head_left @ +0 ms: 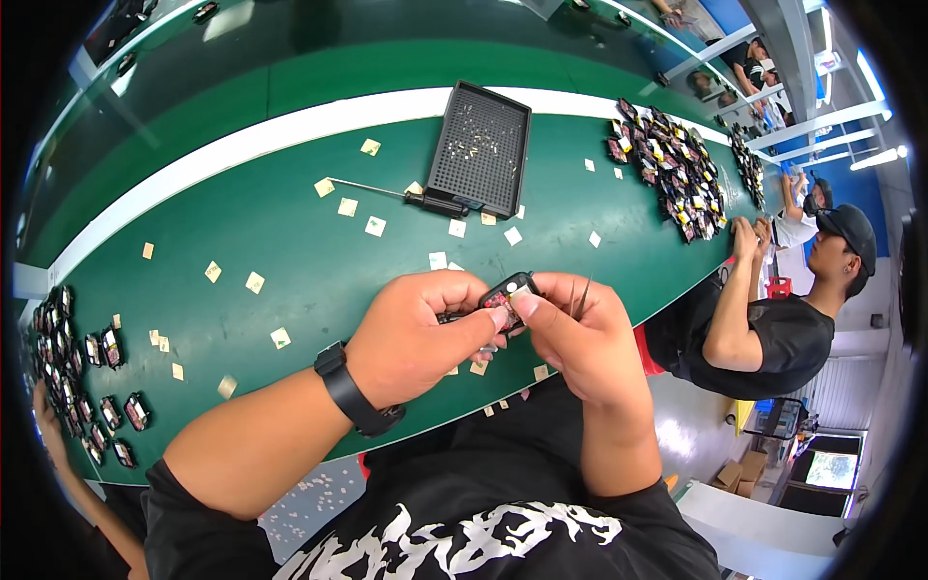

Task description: The recorder is assembling smartwatch components at a factory workbench, using tweezers to align and install small electronic parts like batteries and sensors.

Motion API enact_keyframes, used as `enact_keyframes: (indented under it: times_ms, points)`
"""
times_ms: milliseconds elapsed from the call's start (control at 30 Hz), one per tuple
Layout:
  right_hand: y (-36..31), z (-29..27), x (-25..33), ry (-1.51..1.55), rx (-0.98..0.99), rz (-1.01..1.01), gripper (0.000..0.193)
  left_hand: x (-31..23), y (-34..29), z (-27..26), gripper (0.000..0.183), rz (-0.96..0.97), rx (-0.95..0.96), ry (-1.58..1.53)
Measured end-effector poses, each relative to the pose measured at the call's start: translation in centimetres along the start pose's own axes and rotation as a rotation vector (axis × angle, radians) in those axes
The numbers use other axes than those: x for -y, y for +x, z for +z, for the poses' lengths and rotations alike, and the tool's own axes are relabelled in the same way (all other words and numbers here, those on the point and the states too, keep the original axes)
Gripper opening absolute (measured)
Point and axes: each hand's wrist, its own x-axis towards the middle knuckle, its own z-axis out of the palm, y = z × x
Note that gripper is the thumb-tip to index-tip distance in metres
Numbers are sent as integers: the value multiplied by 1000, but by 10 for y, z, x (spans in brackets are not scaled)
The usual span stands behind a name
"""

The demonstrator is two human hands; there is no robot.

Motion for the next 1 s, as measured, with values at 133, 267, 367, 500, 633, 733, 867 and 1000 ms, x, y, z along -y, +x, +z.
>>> enact_keyframes:
  times_ms: [133, 267, 367, 500, 633, 733, 867, 1000]
  points:
    - [9, -4, -11, 14, 25, -45, 18, 0, -1, -3, 15, -3, -2, 89]
    - [8, -6, -11, 12, 16, -69, 18, 3, 1, 3, 23, 45, 9, 21]
    - [5, -12, -10, 29, 124, -97, 29, -2, -5, -1, 24, 9, 56, 44]
    - [-11, -47, -12, -22, 177, -128, 34, -29, -35, -17, 29, 20, -117, 89]
    - [-20, -87, -24, -97, 121, -103, 21, -38, -114, -34, 32, 138, -593, -139]
    - [-15, -102, -36, -82, 87, -69, 16, -21, -185, -58, 22, 143, -1028, -183]
    - [-9, -98, -37, -68, 113, -44, 13, -3, -265, -107, 19, 112, -1434, 135]
    - [-3, -86, -32, -111, 194, -72, 13, -27, -297, -142, 28, -101, -1589, 619]
